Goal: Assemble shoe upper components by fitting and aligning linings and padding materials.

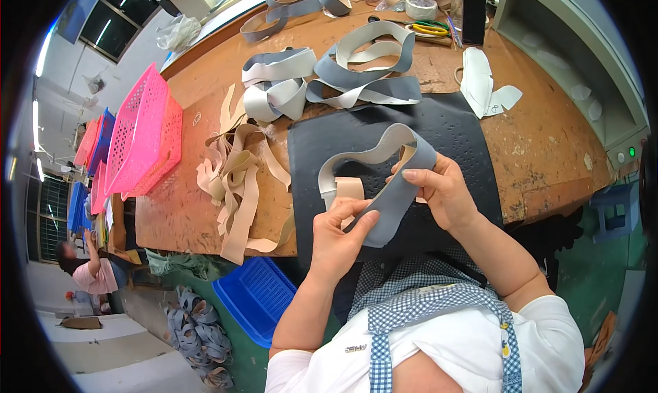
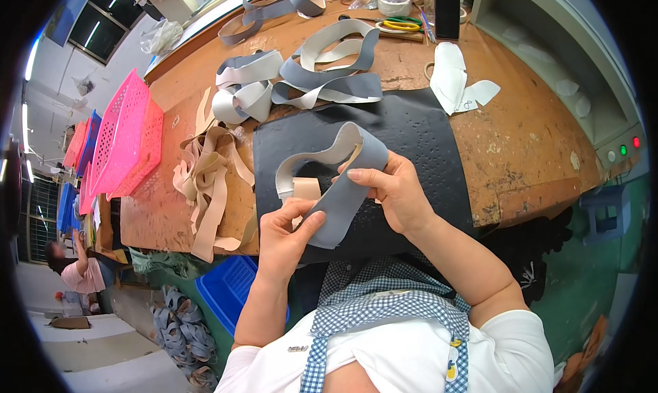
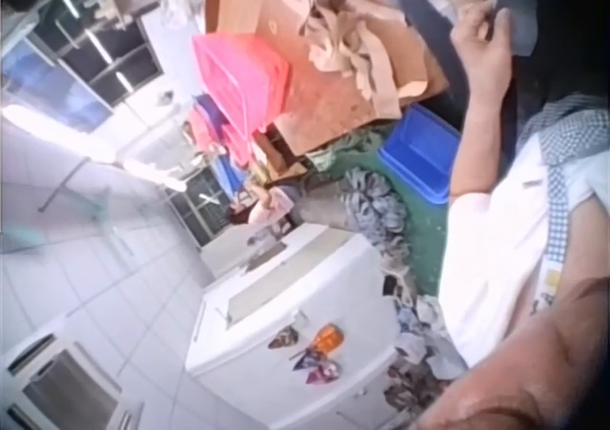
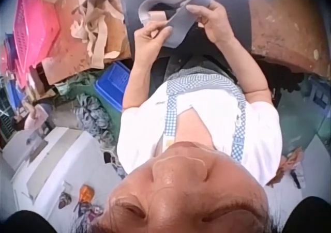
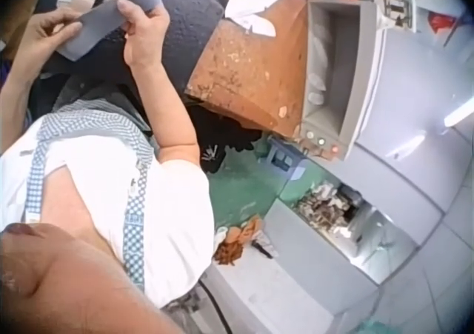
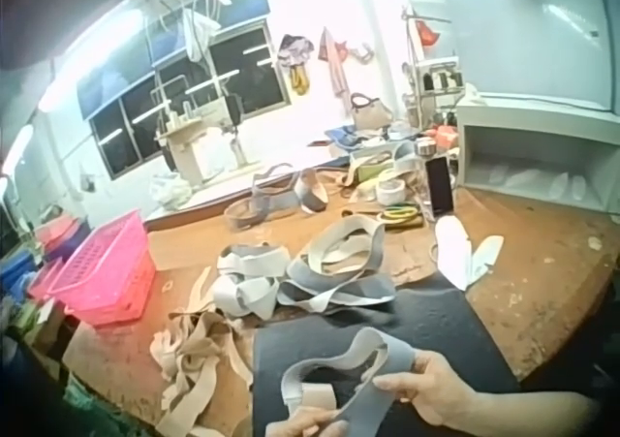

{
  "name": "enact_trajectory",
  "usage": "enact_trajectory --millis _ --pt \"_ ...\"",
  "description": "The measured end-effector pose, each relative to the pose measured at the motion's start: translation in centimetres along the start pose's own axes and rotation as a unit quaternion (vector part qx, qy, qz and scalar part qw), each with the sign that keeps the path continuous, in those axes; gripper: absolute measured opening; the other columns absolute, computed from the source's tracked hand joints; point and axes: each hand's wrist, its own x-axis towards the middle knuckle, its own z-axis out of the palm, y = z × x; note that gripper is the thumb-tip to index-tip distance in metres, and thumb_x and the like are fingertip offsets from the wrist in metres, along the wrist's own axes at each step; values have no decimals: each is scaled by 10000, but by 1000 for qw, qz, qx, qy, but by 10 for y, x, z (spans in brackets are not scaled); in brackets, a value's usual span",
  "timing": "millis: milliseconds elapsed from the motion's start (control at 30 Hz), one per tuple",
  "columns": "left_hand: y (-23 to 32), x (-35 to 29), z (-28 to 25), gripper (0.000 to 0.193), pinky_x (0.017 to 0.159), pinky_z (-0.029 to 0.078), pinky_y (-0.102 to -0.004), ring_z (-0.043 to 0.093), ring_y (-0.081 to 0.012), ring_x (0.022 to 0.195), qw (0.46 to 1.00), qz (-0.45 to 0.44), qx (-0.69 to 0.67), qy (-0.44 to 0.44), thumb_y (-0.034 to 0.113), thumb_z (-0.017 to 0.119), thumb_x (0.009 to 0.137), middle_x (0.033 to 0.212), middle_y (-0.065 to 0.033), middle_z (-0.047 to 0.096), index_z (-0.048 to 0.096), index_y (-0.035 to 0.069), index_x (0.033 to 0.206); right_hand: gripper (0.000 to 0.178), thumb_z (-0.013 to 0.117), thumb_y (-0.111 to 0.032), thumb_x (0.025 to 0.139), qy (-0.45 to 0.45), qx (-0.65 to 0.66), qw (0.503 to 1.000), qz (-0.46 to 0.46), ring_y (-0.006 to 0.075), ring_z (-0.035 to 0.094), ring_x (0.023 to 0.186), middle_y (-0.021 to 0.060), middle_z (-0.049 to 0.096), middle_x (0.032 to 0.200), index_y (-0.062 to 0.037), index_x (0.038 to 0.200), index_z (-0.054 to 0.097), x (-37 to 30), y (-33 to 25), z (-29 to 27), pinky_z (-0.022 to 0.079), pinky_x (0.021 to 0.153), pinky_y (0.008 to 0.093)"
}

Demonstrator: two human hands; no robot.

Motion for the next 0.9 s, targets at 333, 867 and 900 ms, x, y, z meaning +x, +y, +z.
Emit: enact_trajectory --millis 333,867,900 --pt "-1 -2 -2 208 822 480 -268 619 -135 921 1000 4 -7 -10 62 738 846 981 -84 679 741 6 1047 325 690 -25 832 -7 13 1000 -15 275 693 1026 136 685 1040 3 1139 588 0 9 1 589 863 384" --pt "10 -4 3 209 672 526 -259 674 -105 727 995 -40 86 -13 119 732 863 779 -122 728 728 -38 1001 308 703 -103 883 -8 24 1000 9 237 660 1087 129 674 1101 -10 1160 606 2 14 1 555 916 380" --pt "11 -3 7 197 646 507 -232 637 -78 712 998 -30 61 -9 103 724 873 774 -82 718 726 -49 999 315 703 -99 882 -13 13 1000 2 233 660 1088 130 676 1098 -9 1166 601 2 16 1 560 909 378"
